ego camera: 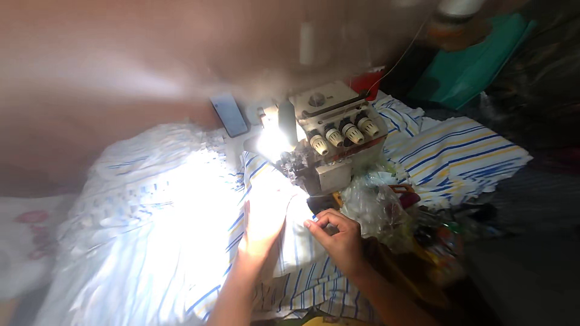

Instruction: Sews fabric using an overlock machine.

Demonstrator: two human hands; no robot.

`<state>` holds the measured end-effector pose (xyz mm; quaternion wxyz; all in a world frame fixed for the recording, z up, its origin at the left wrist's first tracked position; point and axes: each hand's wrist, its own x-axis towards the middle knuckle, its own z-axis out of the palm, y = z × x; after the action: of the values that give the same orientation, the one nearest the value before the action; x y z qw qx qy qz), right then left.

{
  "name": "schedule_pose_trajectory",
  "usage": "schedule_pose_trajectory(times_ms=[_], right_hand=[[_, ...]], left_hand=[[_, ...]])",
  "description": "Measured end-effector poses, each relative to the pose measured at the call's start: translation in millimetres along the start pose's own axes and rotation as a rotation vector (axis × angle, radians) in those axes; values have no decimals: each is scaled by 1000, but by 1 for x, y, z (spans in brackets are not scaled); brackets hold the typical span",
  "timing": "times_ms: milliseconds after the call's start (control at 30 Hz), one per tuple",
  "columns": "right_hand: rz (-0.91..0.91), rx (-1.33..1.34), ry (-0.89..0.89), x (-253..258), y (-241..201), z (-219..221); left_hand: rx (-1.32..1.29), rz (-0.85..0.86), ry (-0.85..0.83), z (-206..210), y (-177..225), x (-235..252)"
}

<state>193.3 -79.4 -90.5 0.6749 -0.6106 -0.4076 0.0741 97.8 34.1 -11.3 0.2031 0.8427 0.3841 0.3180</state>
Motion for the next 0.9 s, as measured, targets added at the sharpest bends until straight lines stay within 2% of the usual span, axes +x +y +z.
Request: schedule_pose_trajectory(times_ms=[67, 200, 367, 567, 700, 767, 833, 867, 900], right_hand=[[27, 24, 4, 1, 0, 0], [133, 99, 27, 2, -6, -1], [145, 182, 41, 15, -8, -1], [145, 197, 37, 29, -8, 1], [153, 201, 34, 28, -12, 2], [142, 173, 36, 33, -13, 6], [138, 114, 31, 40, -14, 11], [128, 84, 25, 44, -13, 14], [120, 59, 16, 47, -13, 16]], left_hand=[[113, 86, 107, 11, -9, -4], [494, 250, 181, 20, 12, -34], [403, 284, 333, 40, 0, -53], [322, 231, 276, 39, -2, -45], [251, 262, 270, 36, -9, -39], [160, 127, 134, 28, -11, -33], [44, -84, -99, 13, -13, -26], [17, -119, -131, 7, -18, -26], [22, -86, -61, 4, -25, -30]])
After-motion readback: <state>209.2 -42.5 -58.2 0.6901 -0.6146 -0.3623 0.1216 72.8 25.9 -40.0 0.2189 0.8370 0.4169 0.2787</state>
